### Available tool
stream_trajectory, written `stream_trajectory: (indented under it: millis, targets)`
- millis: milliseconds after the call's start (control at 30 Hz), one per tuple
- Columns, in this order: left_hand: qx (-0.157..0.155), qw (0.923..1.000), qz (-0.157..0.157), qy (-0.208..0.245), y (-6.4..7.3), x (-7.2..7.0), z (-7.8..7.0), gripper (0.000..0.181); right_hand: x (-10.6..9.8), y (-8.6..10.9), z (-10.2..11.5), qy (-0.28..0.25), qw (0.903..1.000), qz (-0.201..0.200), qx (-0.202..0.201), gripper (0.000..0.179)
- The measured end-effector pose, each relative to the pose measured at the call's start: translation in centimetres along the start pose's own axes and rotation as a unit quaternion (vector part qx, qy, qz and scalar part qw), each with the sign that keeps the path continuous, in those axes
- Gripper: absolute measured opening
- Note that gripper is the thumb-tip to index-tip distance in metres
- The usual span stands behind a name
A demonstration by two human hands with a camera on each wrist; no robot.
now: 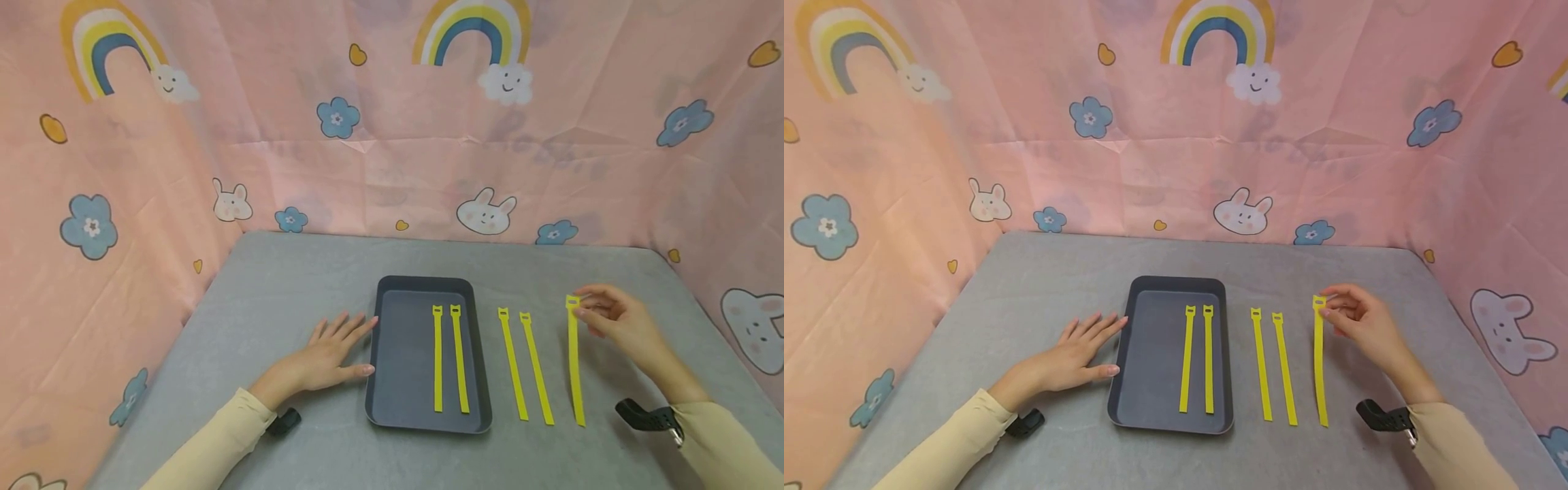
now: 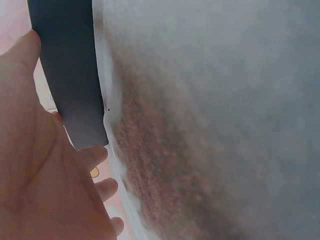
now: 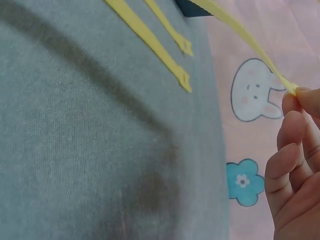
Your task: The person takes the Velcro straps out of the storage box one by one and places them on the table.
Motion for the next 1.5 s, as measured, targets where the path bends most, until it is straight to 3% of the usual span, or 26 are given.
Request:
stream_trajectory:
  millis: [400,633,1300,1500]
  targets:
    - [0.004,1.0,-0.002,-0.002,0.0,0.0,0.1,0.086,1.2,-1.4,-1.4,0.013,0.9996,0.027,0.002,0.036]
    - [0.005,1.0,-0.002,-0.003,0.1,-0.1,0.0,0.086,2.1,-1.3,-2.3,0.0,0.999,0.044,-0.012,0.032]
    - [0.003,1.0,-0.001,0.0,0.1,-0.1,0.0,0.086,3.4,-1.0,-3.6,0.063,0.9942,0.085,0.02,0.032]
    - [0.001,1.0,0.001,0.0,0.0,-0.1,0.1,0.086,3.6,-0.9,-3.7,0.068,0.994,0.085,0.011,0.031]
Point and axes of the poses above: each hand's wrist, its own y-axis away from the middle knuckle, its own x-axis out of the palm, z = x × y, the point moved 4 cm from there along -y, towards the middle knuckle, and after that the axes turned 8 degrees about -x, right-handed, at the moved point
